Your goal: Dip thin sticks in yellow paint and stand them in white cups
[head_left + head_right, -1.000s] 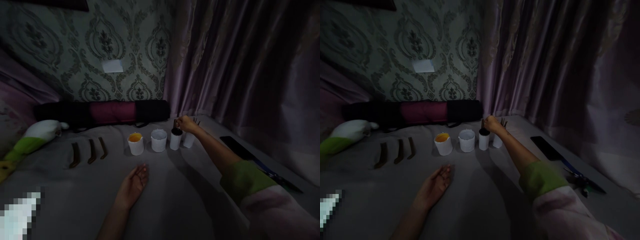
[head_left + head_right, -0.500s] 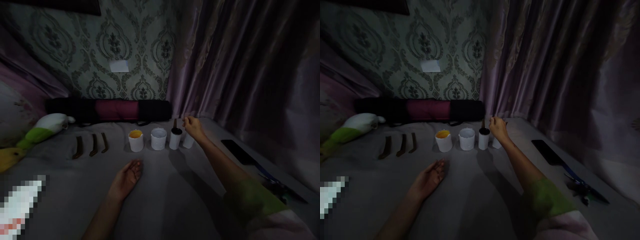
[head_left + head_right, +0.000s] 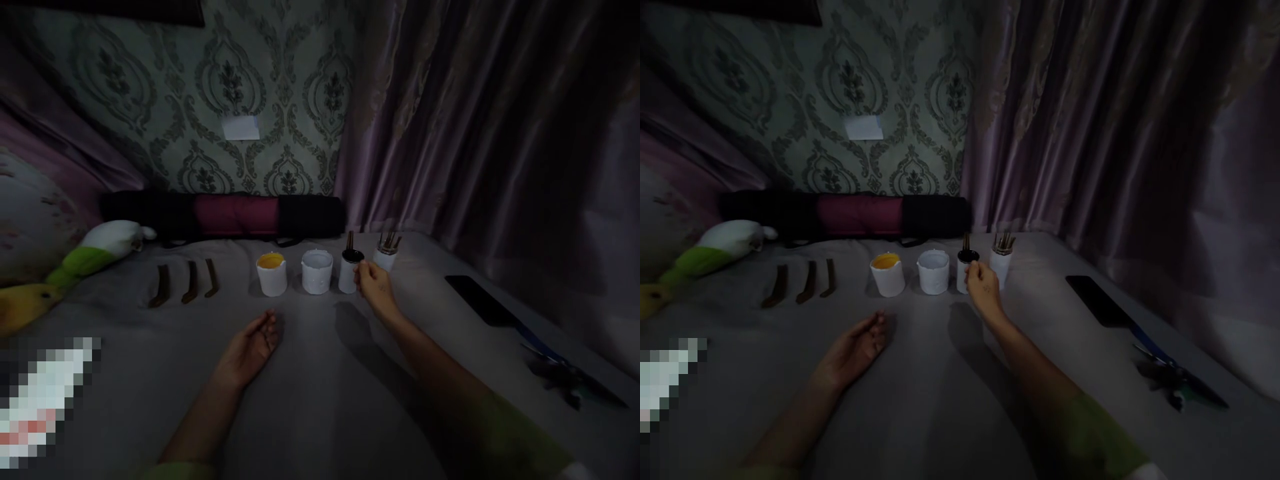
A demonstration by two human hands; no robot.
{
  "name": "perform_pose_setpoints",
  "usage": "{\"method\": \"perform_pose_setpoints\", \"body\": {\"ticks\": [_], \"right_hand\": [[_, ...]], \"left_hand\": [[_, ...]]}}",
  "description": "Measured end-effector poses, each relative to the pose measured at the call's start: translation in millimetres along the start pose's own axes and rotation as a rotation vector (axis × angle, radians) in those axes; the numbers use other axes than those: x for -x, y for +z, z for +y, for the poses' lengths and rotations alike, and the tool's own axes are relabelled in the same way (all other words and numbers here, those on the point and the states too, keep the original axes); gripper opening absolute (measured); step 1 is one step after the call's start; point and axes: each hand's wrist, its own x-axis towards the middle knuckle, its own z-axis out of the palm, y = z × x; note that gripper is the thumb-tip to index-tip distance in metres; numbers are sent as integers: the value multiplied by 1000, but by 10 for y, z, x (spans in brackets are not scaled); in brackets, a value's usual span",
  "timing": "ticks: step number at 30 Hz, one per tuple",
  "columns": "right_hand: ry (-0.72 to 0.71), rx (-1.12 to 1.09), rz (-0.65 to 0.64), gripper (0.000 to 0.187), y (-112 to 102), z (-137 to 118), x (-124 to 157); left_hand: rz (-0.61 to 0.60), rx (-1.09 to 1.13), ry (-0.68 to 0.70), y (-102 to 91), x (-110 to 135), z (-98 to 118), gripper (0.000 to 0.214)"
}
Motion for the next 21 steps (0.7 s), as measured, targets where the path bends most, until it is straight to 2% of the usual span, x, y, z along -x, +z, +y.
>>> {"method": "perform_pose_setpoints", "body": {"ticks": [2, 5, 10, 21], "right_hand": [[27, -79, 34, 45, 75, 1, 47], [52, -132, 19, 44, 157, 24, 81], [10, -263, 34, 43, 282, 115, 136], [40, -288, -105, 38, 694, 278, 351]], "left_hand": [[-6, -4, -1, 2, 4, -3, 17], [-7, -10, -7, 2, 1, -8, 17], [-8, -15, -3, -32, -26, -10, 17], [5, -18, 8, 5, -4, -20, 18]]}}
